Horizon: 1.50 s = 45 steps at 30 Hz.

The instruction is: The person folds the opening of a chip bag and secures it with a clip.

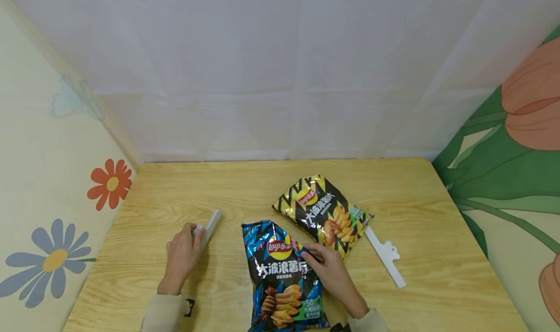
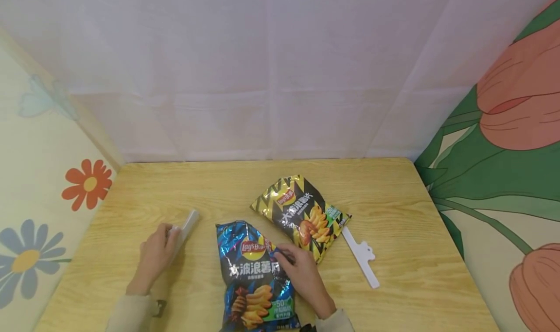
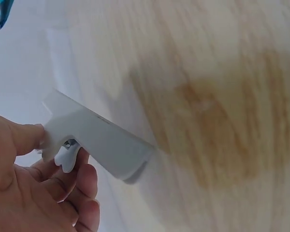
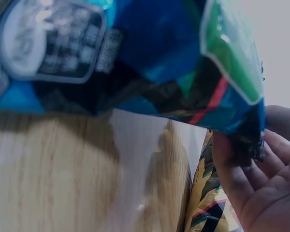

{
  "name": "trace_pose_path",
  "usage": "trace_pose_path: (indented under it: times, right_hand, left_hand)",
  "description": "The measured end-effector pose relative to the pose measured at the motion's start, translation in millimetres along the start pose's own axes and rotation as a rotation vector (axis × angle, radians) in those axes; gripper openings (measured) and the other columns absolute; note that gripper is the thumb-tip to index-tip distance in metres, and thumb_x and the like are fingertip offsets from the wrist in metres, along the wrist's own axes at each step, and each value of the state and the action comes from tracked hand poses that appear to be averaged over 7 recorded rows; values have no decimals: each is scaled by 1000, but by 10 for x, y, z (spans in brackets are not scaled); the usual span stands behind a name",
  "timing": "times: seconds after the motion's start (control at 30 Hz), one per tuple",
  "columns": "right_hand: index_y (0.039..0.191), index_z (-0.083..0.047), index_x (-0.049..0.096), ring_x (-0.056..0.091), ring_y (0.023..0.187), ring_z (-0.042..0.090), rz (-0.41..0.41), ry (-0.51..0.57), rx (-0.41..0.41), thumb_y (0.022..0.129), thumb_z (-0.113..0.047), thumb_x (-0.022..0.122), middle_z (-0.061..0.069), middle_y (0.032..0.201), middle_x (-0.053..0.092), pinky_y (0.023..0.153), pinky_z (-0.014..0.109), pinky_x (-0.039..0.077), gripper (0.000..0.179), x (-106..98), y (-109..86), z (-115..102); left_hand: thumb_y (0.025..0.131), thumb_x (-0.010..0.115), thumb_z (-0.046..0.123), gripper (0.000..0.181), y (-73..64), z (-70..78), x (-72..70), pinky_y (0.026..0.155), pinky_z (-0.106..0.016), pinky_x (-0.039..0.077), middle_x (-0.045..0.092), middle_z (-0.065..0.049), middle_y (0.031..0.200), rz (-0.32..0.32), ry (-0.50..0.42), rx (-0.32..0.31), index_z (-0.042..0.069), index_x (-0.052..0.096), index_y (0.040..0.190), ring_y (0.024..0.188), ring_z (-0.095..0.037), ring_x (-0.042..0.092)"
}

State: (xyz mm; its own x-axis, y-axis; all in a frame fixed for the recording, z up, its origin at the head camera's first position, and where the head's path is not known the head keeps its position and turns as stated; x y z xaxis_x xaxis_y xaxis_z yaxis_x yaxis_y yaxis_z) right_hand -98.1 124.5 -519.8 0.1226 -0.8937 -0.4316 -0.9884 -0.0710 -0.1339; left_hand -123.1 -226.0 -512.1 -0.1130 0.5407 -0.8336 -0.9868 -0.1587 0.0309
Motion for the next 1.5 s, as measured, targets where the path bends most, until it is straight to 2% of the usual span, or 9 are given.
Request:
trace_pose_path:
  times: [0.13, 0.4, 0.7, 0.93, 1.1, 1.33, 1.5]
  right_hand:
    - [110, -5, 72, 72, 94, 18, 2, 0, -10, 93, -14, 69, 8, 105, 75, 79, 28, 58, 20, -2, -1, -1]
    - [110, -5, 72, 72, 94, 18, -1, 5, -7, 93, -14, 69, 9, 105, 75, 79, 28, 58, 20, -1, -7, -4]
    - [111, -5, 72, 71, 95, 20, -1, -2, -9, 93, -15, 69, 9, 106, 74, 79, 28, 58, 21, 7, -9, -7]
    - [111, -4, 72, 71, 98, 22, -15, 5, -17, 93, -14, 69, 11, 109, 74, 80, 29, 58, 21, 22, -18, -27]
    - [113, -4, 71, 70, 99, 22, -35, 5, -18, 93, -15, 68, 11, 110, 73, 80, 26, 56, 23, 34, -20, -34]
    - [112, -4, 70, 69, 90, 15, -50, -1, -53, 93, -13, 68, 10, 105, 74, 73, 21, 53, 22, 50, -26, -45]
    - [113, -4, 70, 68, 87, 11, -54, -8, -71, 93, -13, 68, 9, 103, 74, 71, 22, 53, 22, 59, -30, -48]
  left_hand:
    - [103, 53, 24, 37, 9, 32, -12, 77, -50, 41, 69, -22, 93, 9, -33, 19, -7, 58, 121, 85, -37, 64]
    - [100, 60, 27, 41, 28, 103, -33, 81, -51, 38, 70, -27, 106, 18, -90, 25, -6, 59, 124, 96, -41, 66]
    - [95, 68, 26, 39, 17, 207, -112, 83, -51, 33, 72, -21, 105, 71, -109, 43, -4, 67, 120, 95, -38, 60]
    - [93, 70, 27, 32, 27, 263, -158, 77, -43, 30, 73, -14, 93, 117, -119, 86, 2, 71, 111, 77, -27, 55]
    - [94, 68, 26, 29, 43, 323, -177, 76, -42, 32, 73, -13, 89, 125, -131, 115, 2, 71, 110, 73, -24, 54]
    - [97, 64, 25, 30, 54, 394, -183, 77, -43, 35, 73, -15, 93, 108, -124, 140, 0, 70, 112, 76, -27, 57]
    - [99, 61, 27, 33, 72, 440, -189, 72, -40, 44, 73, -19, 98, 91, -121, 157, -2, 69, 112, 80, -28, 59]
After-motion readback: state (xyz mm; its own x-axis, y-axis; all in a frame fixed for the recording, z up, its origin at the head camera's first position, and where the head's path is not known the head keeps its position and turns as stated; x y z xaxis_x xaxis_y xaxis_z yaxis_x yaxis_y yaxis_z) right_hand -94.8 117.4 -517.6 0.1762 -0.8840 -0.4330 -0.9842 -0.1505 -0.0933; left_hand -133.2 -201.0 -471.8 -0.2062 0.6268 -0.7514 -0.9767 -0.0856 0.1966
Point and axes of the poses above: each hand's wrist, its own y-axis towards the middle knuckle, its own x-axis out of the palm, z = x × y, the point moved 5 cm from there along y, towards the middle knuckle
